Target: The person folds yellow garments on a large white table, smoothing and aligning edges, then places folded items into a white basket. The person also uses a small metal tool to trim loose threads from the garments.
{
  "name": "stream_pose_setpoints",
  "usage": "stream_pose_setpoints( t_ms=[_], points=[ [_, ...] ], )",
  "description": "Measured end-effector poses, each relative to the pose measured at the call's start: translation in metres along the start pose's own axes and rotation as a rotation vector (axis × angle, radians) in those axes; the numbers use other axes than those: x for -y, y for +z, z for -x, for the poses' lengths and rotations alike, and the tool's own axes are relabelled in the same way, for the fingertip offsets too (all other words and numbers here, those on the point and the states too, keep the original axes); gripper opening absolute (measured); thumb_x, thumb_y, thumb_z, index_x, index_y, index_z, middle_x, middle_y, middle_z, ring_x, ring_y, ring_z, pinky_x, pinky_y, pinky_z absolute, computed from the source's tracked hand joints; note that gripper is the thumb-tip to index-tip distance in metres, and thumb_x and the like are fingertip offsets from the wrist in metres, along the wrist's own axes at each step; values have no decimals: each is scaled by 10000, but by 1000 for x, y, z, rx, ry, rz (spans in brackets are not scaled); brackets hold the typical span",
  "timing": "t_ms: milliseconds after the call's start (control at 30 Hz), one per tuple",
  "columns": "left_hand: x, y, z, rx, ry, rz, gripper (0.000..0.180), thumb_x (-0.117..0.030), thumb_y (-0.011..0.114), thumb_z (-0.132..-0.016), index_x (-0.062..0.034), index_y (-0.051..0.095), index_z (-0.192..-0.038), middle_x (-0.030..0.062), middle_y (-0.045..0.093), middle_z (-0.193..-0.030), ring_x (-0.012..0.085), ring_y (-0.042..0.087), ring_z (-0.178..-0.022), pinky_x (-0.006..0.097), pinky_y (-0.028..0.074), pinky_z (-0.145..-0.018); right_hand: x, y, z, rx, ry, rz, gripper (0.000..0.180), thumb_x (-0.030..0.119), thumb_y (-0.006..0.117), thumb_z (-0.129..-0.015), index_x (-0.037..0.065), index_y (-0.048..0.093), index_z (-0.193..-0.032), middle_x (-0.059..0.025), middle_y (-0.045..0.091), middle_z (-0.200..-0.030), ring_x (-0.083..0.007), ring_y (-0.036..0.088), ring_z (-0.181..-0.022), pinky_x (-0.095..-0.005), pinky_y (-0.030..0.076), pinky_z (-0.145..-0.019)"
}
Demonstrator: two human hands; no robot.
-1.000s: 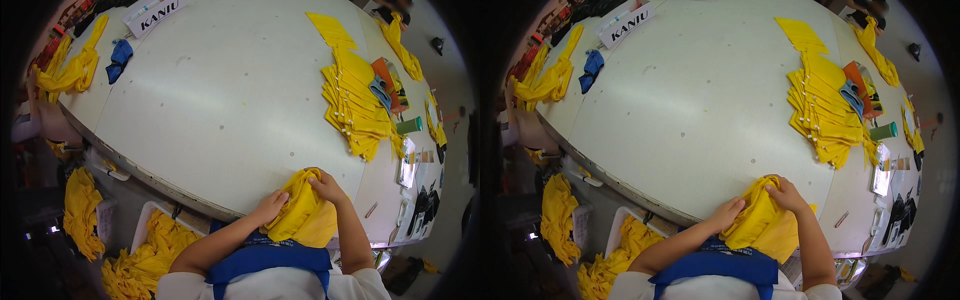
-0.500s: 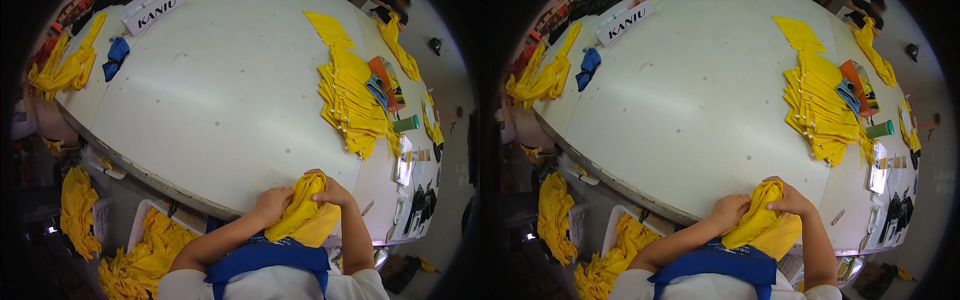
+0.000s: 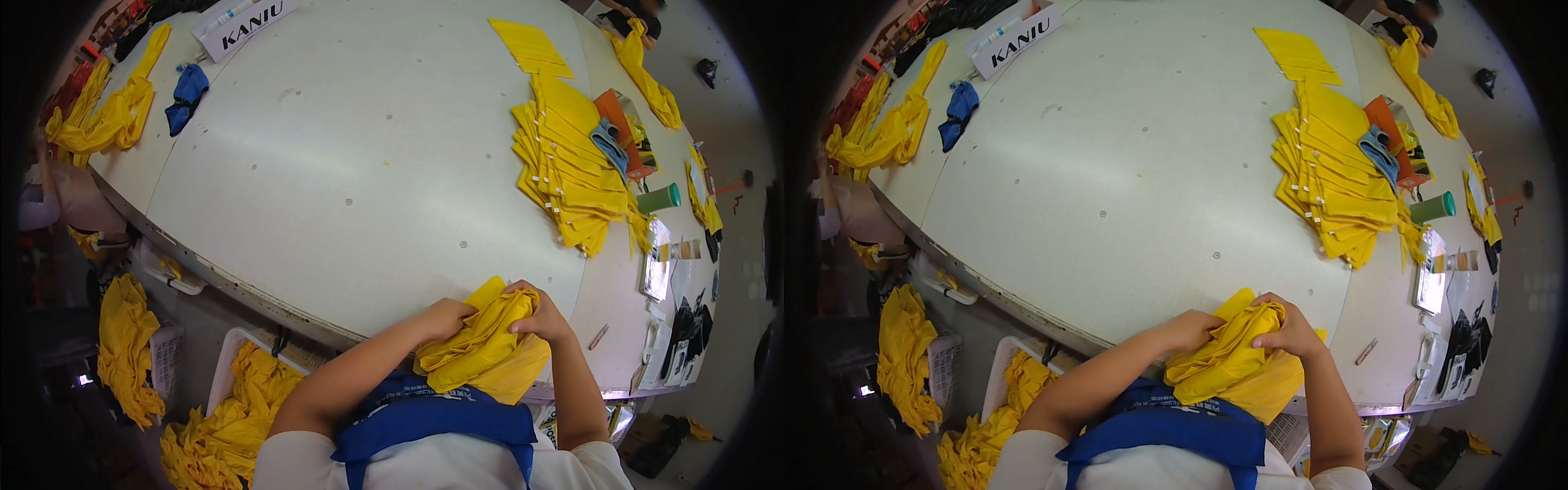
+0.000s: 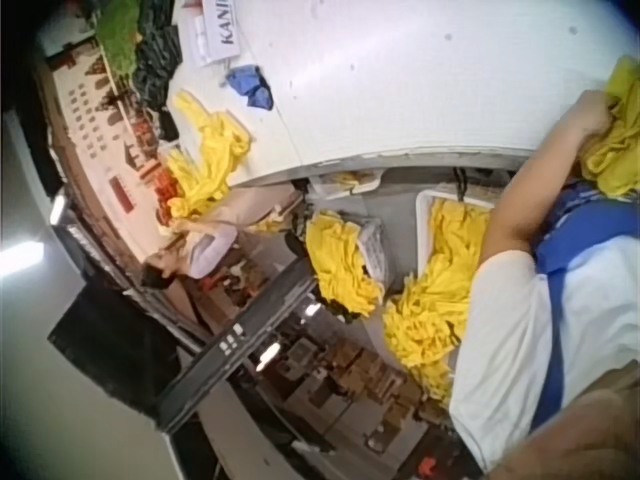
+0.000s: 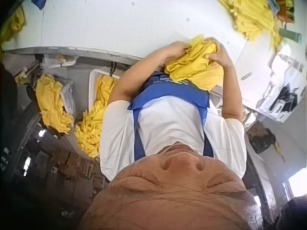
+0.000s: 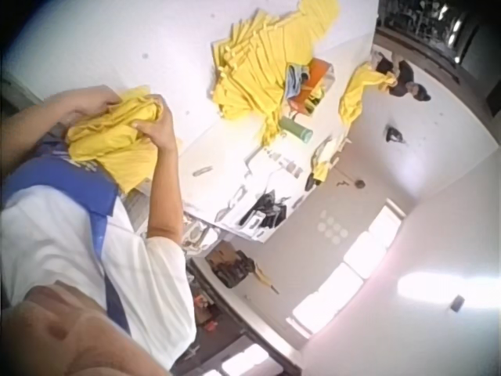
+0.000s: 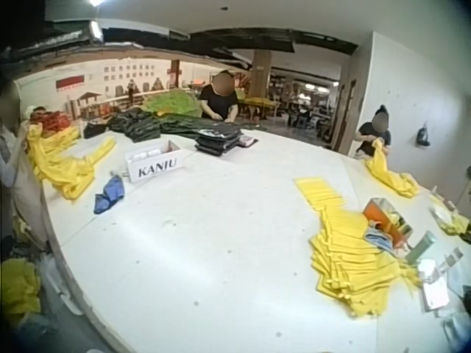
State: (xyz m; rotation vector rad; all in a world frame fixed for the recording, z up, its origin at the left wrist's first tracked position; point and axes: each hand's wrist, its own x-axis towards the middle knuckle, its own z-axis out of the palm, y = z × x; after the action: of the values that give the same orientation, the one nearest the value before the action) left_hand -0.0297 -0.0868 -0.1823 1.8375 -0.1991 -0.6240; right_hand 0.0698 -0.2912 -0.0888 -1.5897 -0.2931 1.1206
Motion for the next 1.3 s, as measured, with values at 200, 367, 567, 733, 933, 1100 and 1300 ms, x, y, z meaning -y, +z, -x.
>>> stream_pose_setpoints(
  t_ms=[200,367,567,733,933,1100,1300],
  points=[
    [-16,-8,-20,230,-41,-91,328,-240,540,-861,-56,635,-1115,226,638,-1071,362,614,-991,407,478,-841,0,1,7,-24,-33,-20,573,121,871,-611,53,552,-1082,2,597,-900,-81,543,-842,-225,451,-768],
    [-10,-1,-19,113,-84,-338,315,-292,529,-856,-70,661,-1037,201,660,-996,362,631,-922,403,494,-786,-5,0,7,-38,-66,47,572,155,841,-657,47,528,-1123,-12,591,-969,-99,547,-891,-240,449,-814],
    [3,15,0,-280,-73,269,125,-47,592,-811,-28,617,-932,104,622,-737,157,571,-669,304,457,-628,-2,5,11,-144,-133,206,352,188,623,-889,21,509,-1177,-26,580,-993,-111,519,-971,-267,429,-881],
    [-3,19,-3,-496,-203,506,56,-38,591,-836,-22,588,-890,32,581,-668,81,493,-585,269,406,-535,4,12,-5,-124,-102,534,237,123,582,-897,5,562,-1101,-97,596,-1006,-213,532,-1007,-318,432,-894],
    [-19,3,-8,-794,-28,165,59,-42,578,-828,-39,580,-887,69,607,-694,167,553,-556,314,428,-514,-9,45,-23,-245,-400,1169,234,132,640,-816,37,608,-1028,-148,567,-996,-347,510,-995,-400,443,-888],
    [-42,-7,3,-817,132,-299,81,-84,597,-772,-78,577,-850,96,614,-774,327,594,-642,404,477,-551,-36,41,-42,-445,-366,1069,415,177,737,-730,8,488,-1016,-162,505,-981,-365,503,-970,-392,463,-848],
    [-36,-7,3,-690,129,-452,66,-98,580,-793,-96,575,-858,95,591,-763,344,598,-672,417,497,-585,-14,23,-65,-397,241,791,500,274,760,-726,35,442,-1028,-158,618,-871,-355,606,-844,-391,495,-737]
  ],
)
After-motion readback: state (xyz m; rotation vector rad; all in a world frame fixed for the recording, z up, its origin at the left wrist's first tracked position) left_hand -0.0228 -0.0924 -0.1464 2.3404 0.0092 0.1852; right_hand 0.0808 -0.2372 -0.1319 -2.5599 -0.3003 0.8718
